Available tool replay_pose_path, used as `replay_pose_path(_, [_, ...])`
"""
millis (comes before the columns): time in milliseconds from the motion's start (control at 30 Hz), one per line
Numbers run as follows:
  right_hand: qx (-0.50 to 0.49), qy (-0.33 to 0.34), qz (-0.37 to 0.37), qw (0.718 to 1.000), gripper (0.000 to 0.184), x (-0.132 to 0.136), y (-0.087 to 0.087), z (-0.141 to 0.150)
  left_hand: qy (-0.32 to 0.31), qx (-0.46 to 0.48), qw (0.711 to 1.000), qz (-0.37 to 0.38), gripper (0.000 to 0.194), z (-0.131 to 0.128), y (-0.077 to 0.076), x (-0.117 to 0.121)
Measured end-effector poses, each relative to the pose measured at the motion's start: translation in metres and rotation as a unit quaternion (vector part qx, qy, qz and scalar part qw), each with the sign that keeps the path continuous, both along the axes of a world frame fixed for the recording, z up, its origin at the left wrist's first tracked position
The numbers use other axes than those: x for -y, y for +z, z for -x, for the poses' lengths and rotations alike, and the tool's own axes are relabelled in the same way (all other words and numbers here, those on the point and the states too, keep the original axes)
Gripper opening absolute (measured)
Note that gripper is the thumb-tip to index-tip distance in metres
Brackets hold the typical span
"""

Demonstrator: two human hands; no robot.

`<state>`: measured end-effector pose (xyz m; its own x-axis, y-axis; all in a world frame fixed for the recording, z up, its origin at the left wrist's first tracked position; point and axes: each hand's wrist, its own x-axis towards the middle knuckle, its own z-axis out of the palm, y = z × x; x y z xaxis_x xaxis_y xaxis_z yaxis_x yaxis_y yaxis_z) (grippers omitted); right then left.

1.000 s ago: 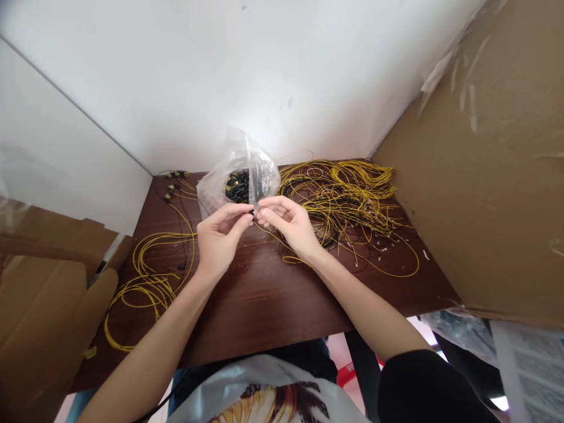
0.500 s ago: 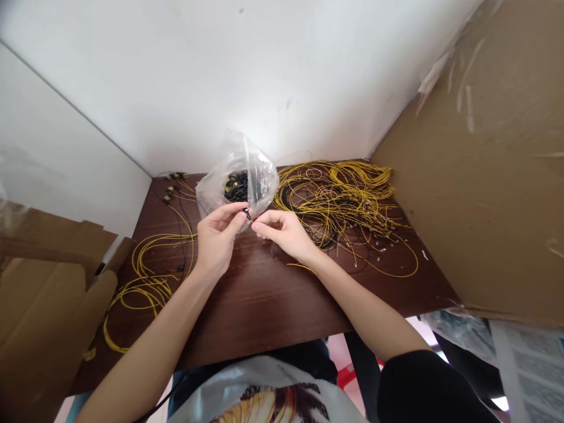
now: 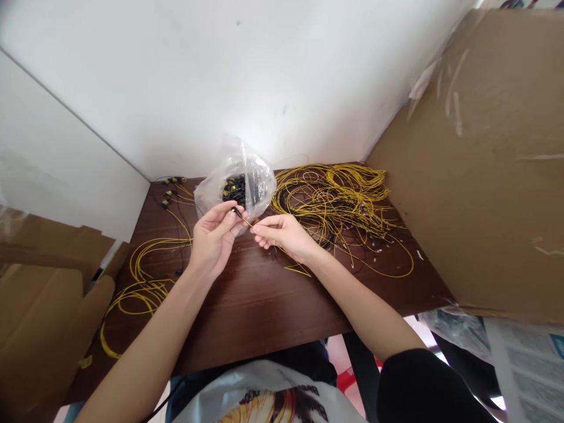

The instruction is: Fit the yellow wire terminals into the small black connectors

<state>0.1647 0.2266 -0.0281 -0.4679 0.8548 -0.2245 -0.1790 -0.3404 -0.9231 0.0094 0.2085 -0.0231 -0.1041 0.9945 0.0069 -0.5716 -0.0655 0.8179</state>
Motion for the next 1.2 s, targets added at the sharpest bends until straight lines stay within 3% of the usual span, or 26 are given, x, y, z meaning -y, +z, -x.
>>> replay_pose_path(133, [-0.01, 0.023, 0.018, 1.0, 0.023, -0.002, -0.002, -0.001, -0.033, 0.093, 0.995, 0.028, 0.024, 0.006, 0.005, -0.003])
replay_pose_path(333, [0.052, 0.006, -0.134, 0.99, 0.02, 0.0, -0.004, 0.003, -0.047, 0.15, 0.985, 0.076, 0.023, 0.011, 0.007, -0.006])
replay_pose_path(433, [0.061, 0.003, -0.15, 0.987, 0.02, 0.0, -0.004, 0.005, -0.042, 0.158, 0.983, 0.084, 0.023, 0.013, 0.008, -0.007])
replay_pose_path(567, [0.044, -0.014, -0.116, 0.992, 0.022, -0.001, -0.004, 0.005, -0.033, 0.138, 0.985, 0.098, 0.022, 0.015, 0.007, -0.009])
replay_pose_path(700, [-0.004, -0.034, -0.026, 0.999, 0.022, -0.002, -0.003, 0.003, -0.059, 0.09, 0.991, 0.079, 0.028, 0.013, 0.004, -0.007])
replay_pose_path(833, [-0.071, -0.02, 0.074, 0.995, 0.02, -0.004, 0.0, 0.002, -0.087, 0.028, 0.995, 0.049, 0.023, 0.008, 0.006, -0.001])
replay_pose_path(933, [-0.095, -0.01, 0.097, 0.991, 0.019, -0.003, -0.001, 0.003, -0.091, -0.011, 0.995, 0.027, 0.024, 0.005, 0.009, 0.003])
replay_pose_path(1000, [-0.078, -0.023, 0.059, 0.995, 0.02, -0.002, -0.002, 0.004, -0.092, -0.025, 0.995, 0.022, 0.024, 0.004, 0.01, 0.003])
replay_pose_path(1100, [0.011, -0.065, -0.097, 0.993, 0.021, 0.001, -0.004, 0.006, -0.067, -0.022, 0.997, 0.031, 0.023, 0.004, 0.009, 0.002])
replay_pose_path(1200, [0.134, -0.104, -0.265, 0.949, 0.023, 0.002, -0.005, 0.005, -0.036, -0.007, 0.998, 0.043, 0.025, 0.006, 0.007, 0.0])
